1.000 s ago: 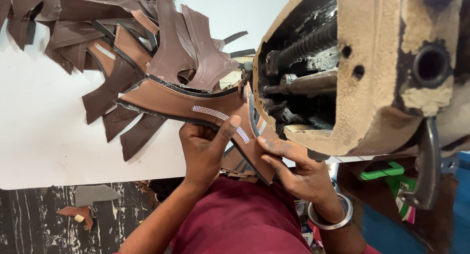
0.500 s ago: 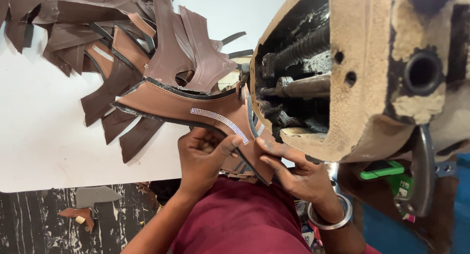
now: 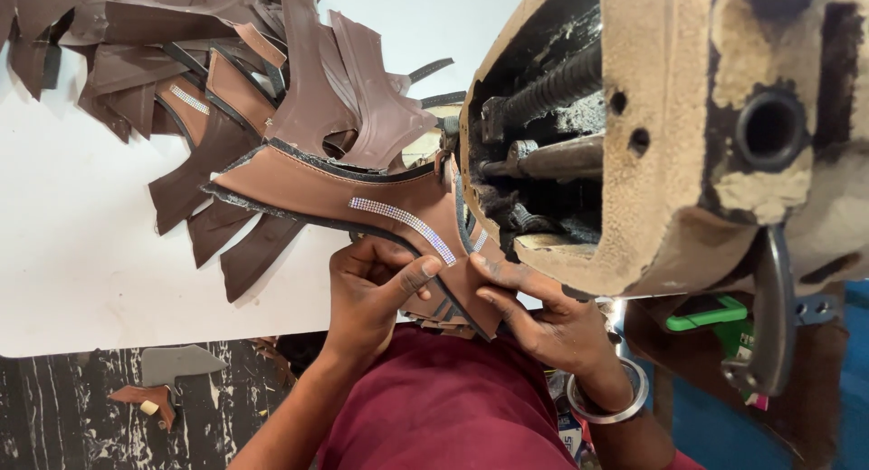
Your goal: Stitch leather components of shoe uppers together using an industrial sewing machine.
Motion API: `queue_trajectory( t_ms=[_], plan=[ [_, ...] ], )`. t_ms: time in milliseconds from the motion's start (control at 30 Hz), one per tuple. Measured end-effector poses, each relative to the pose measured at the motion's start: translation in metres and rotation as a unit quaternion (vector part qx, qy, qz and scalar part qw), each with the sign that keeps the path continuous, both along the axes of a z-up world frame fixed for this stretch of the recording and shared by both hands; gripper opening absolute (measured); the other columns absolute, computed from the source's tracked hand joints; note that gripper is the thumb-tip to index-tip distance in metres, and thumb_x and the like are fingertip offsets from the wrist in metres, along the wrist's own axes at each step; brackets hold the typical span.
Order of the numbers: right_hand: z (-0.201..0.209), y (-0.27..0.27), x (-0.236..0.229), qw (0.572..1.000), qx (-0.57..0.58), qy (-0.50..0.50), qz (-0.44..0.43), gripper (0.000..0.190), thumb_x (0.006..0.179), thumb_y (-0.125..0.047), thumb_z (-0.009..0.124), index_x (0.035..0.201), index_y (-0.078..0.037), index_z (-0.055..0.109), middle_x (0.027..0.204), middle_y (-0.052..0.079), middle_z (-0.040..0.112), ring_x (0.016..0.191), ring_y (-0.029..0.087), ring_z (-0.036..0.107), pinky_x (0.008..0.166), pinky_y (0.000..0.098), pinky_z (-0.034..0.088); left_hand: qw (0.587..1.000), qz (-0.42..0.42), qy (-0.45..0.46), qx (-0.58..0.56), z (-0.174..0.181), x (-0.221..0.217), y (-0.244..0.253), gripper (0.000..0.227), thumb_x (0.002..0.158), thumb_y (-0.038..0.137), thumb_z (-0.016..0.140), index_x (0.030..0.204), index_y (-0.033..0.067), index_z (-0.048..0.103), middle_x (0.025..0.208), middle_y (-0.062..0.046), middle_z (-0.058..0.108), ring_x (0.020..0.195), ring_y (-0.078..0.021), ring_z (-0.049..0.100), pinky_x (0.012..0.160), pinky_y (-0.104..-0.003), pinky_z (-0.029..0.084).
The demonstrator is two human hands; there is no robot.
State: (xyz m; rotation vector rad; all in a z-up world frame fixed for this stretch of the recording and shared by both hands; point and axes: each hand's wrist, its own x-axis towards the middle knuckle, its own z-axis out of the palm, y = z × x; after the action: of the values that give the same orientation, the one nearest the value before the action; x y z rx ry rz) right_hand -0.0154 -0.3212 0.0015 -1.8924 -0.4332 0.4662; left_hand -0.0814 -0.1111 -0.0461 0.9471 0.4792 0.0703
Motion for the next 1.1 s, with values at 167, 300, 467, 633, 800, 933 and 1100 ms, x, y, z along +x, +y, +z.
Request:
queue_trajectory(
  t_ms=[167, 300, 467, 633, 800, 933, 1100],
  plan=[
    [-0.003, -0.001, 0.003, 1.0, 0.019, 0.011, -0.007, 0.033, 0.09, 0.003, 0.072, 0.123, -0.002, 0.074, 0.119, 0.008, 0.078, 0.108, 0.012, 0.072, 0.094, 0.0256, 0.057, 0.996, 0.014, 0.002, -0.086, -0.022, -0.004, -0.004, 0.019, 0.087, -0.002, 0.08, 0.091, 0.0014, 0.062, 0.082, -0.009, 0.07, 0.067, -0.0141, 0.067, 0.058, -0.025, 0.054],
    [0.0, -0.005, 0.013, 0.997, -0.005, -0.073, 0.016, 0.031, 0.09, 0.0, 0.075, 0.121, -0.006, 0.076, 0.115, 0.004, 0.08, 0.102, 0.009, 0.073, 0.091, 0.0245, 0.057, 0.991, 0.011, -0.02, -0.135, -0.043, 0.002, -0.007, 0.013, 0.09, -0.001, 0.076, 0.092, 0.0014, 0.063, 0.08, -0.008, 0.068, 0.069, -0.0156, 0.068, 0.062, -0.027, 0.055],
    [0.0, -0.009, 0.017, 1.0, -0.019, 0.007, 0.005, 0.032, 0.09, 0.001, 0.072, 0.121, -0.006, 0.076, 0.118, 0.005, 0.08, 0.106, 0.01, 0.072, 0.091, 0.0246, 0.056, 0.993, 0.084, 0.041, -0.065, -0.043, 0.018, -0.012, 0.01, 0.092, -0.009, 0.066, 0.098, -0.0012, 0.065, 0.089, -0.007, 0.071, 0.079, -0.0137, 0.067, 0.075, -0.03, 0.058],
    [-0.005, -0.007, 0.016, 1.0, -0.023, 0.006, 0.005, 0.033, 0.09, 0.001, 0.072, 0.122, -0.005, 0.076, 0.118, 0.005, 0.08, 0.107, 0.01, 0.071, 0.092, 0.0242, 0.055, 0.996, 0.07, 0.008, 0.057, -0.014, 0.018, -0.006, 0.009, 0.096, -0.001, 0.064, 0.103, -0.0036, 0.067, 0.093, -0.004, 0.071, 0.085, -0.01, 0.065, 0.079, -0.027, 0.054],
    [-0.012, 0.001, 0.006, 0.995, 0.017, 0.1, -0.01, 0.031, 0.093, 0.003, 0.069, 0.123, -0.002, 0.075, 0.123, 0.009, 0.078, 0.112, 0.01, 0.068, 0.097, 0.0244, 0.053, 0.997, 0.026, -0.06, -0.03, 0.0, 0.013, 0.003, 0.014, 0.096, 0.011, 0.067, 0.104, -0.0005, 0.066, 0.09, -0.001, 0.068, 0.083, -0.005, 0.062, 0.078, -0.021, 0.051],
    [-0.004, 0.005, 0.006, 1.0, 0.019, -0.009, -0.006, 0.031, 0.09, 0.003, 0.073, 0.121, -0.002, 0.075, 0.12, 0.007, 0.078, 0.108, 0.01, 0.073, 0.093, 0.0243, 0.057, 0.993, -0.012, 0.019, 0.118, 0.0, 0.009, 0.005, 0.017, 0.092, 0.012, 0.078, 0.093, -0.0027, 0.069, 0.078, -0.001, 0.065, 0.063, -0.0023, 0.051, 0.055, -0.017, 0.04],
    [0.004, 0.001, 0.013, 1.0, 0.007, -0.027, 0.007, 0.03, 0.091, 0.004, 0.073, 0.12, -0.002, 0.075, 0.119, 0.006, 0.079, 0.107, 0.01, 0.073, 0.094, 0.0255, 0.057, 0.99, -0.017, 0.032, 0.138, 0.015, 0.023, 0.002, 0.022, 0.09, 0.013, 0.082, 0.083, -0.004, 0.07, 0.072, -0.003, 0.067, 0.059, -0.0052, 0.058, 0.052, -0.02, 0.048]
  ],
)
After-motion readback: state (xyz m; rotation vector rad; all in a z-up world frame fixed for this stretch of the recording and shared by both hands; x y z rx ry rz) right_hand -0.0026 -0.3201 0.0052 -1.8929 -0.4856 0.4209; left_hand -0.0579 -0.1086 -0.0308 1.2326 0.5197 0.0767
